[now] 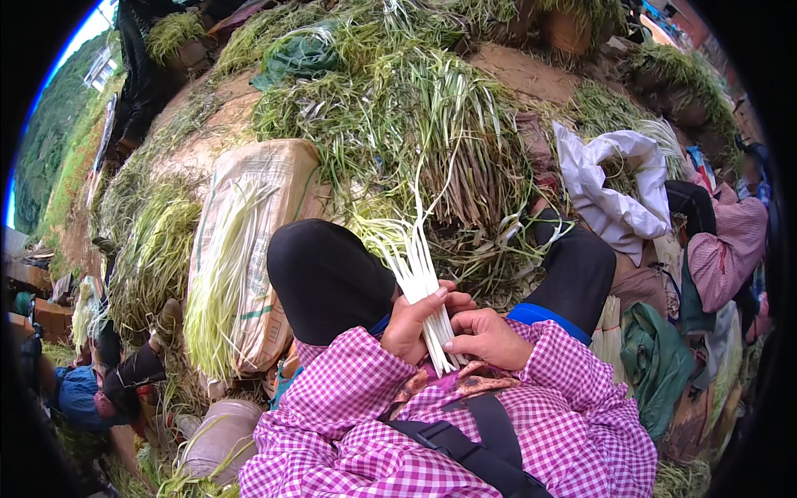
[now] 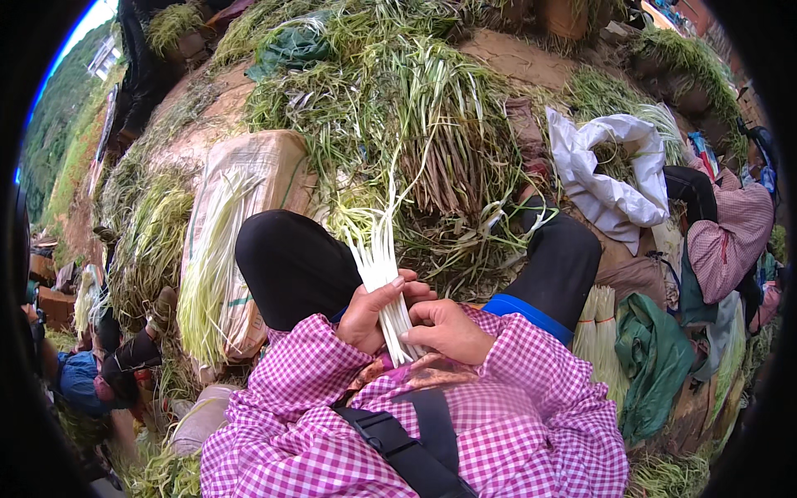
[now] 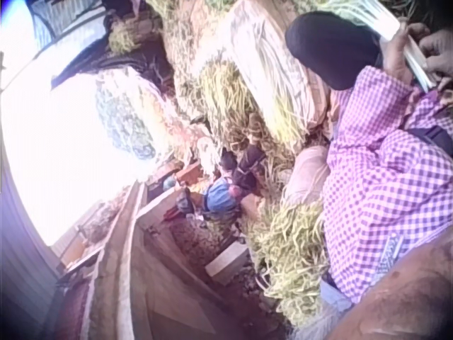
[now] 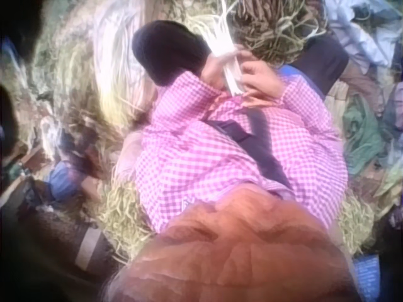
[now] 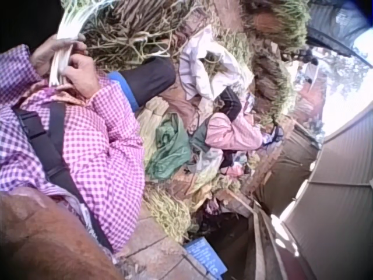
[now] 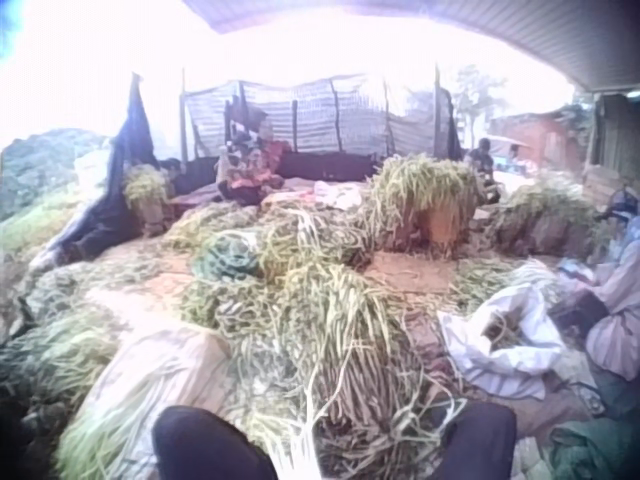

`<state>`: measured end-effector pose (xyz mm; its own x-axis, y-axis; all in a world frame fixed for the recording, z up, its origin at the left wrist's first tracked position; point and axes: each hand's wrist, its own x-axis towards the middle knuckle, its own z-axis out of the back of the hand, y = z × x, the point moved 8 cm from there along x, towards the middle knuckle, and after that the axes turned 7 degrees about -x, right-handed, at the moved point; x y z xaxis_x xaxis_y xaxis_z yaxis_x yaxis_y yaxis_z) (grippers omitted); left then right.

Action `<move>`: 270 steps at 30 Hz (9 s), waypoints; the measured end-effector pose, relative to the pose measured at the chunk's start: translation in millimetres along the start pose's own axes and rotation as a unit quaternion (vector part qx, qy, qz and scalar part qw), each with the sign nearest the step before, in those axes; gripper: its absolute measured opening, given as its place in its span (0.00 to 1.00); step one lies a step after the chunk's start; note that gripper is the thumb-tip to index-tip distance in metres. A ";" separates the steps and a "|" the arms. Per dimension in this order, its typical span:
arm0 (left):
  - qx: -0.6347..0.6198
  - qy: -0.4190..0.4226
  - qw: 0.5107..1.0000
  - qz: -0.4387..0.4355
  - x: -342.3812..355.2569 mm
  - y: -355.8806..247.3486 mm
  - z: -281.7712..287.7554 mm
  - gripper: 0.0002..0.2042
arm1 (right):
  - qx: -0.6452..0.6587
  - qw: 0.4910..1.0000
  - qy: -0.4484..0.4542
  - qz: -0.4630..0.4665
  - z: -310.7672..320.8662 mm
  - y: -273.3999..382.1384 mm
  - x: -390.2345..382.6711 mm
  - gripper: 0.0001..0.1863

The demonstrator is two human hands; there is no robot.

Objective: The person sits on the ground and sorts long green stalks by hand, separating them into bundles and placing them into a sack. The person repeatedly picks up stalks, aligns them, and transfers them to a nearby pile or bag.

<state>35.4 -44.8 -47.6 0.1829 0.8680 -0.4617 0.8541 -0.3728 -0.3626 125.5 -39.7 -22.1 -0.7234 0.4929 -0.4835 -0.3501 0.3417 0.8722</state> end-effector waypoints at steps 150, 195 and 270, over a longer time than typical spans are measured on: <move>0.202 -0.135 0.709 -0.662 -334.3 -417.8 -71.9 0.13 | -0.085 0.965 -0.205 0.142 137.6 35.9 124.0 0.07; 0.134 -0.037 0.740 -0.658 -318.3 -421.1 -40.3 0.15 | -0.335 0.878 -0.280 0.195 132.1 44.0 123.9 0.11; 0.135 -0.032 0.737 -0.662 -301.5 -398.1 -30.1 0.15 | -0.285 0.888 -0.110 0.343 13.3 87.2 116.9 0.09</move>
<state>-345.1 -148.2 260.4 -0.7541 0.5161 0.4061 0.1351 0.7271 -0.6732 18.3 58.4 -3.5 -0.7707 0.5951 0.2278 -0.1619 -0.5286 0.8333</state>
